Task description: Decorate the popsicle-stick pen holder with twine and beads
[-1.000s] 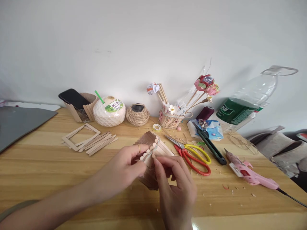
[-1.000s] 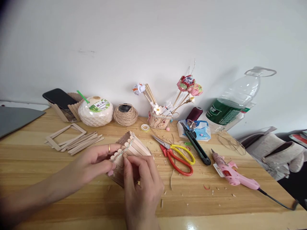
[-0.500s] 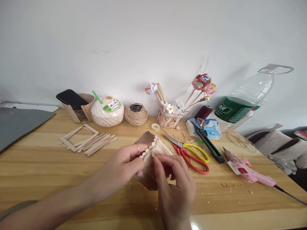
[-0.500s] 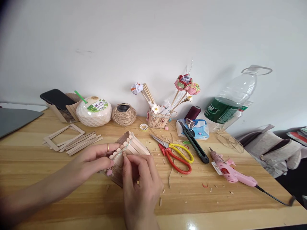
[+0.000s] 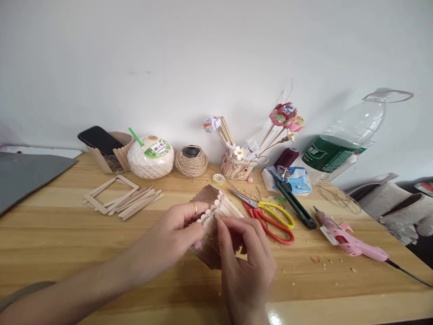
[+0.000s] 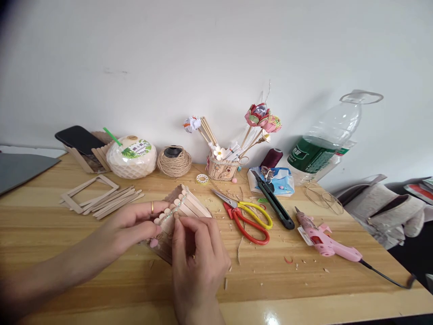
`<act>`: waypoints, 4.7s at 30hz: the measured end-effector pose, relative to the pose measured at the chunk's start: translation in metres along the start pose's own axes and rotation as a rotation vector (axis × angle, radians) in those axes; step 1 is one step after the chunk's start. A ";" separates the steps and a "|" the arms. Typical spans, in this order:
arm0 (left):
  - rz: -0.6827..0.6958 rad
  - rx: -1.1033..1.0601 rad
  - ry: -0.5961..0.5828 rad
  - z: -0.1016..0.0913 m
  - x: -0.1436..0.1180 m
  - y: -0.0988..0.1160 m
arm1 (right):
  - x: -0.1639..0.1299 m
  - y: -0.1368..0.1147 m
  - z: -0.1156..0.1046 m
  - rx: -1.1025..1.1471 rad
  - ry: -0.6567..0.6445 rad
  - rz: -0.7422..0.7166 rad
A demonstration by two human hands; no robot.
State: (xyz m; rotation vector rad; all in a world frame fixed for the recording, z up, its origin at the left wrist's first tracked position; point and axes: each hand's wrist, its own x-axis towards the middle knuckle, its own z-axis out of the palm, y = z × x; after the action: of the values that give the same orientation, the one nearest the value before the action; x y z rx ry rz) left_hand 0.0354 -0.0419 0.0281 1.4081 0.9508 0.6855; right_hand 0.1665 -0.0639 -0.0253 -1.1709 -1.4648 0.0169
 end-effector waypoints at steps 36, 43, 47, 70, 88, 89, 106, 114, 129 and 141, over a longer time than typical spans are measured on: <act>-0.011 0.115 0.117 -0.004 0.000 0.003 | 0.001 0.003 -0.022 -0.268 -0.074 -0.442; -0.027 0.059 0.085 -0.003 -0.004 0.010 | 0.038 0.008 -0.048 0.018 -0.285 -0.350; -0.071 0.025 0.024 -0.002 -0.005 0.016 | 0.055 0.008 -0.053 0.073 -0.473 -0.403; -0.089 0.007 -0.065 0.002 -0.006 0.017 | 0.073 0.010 -0.058 -0.043 -0.693 -0.774; -0.097 0.143 -0.058 0.001 -0.008 0.033 | 0.065 0.003 -0.057 0.221 -0.633 -0.165; -0.100 0.147 -0.059 0.001 -0.008 0.033 | 0.065 0.001 -0.056 0.227 -0.654 -0.142; -0.190 0.225 -0.138 0.004 -0.009 0.039 | 0.077 -0.008 -0.045 0.414 -0.922 0.420; -0.189 0.195 -0.143 0.002 -0.009 0.021 | 0.081 -0.007 -0.047 0.413 -1.004 0.400; -0.171 0.201 -0.168 0.001 -0.006 0.020 | 0.085 -0.005 -0.050 0.386 -1.042 0.380; -0.121 0.249 -0.207 -0.002 -0.001 0.025 | 0.072 0.002 -0.050 0.508 -0.929 0.306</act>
State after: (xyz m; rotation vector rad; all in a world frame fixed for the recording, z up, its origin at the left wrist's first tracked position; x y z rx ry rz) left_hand 0.0364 -0.0399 0.0531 1.5907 0.9706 0.3310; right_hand 0.2201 -0.0453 0.0418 -0.9712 -1.8753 1.2100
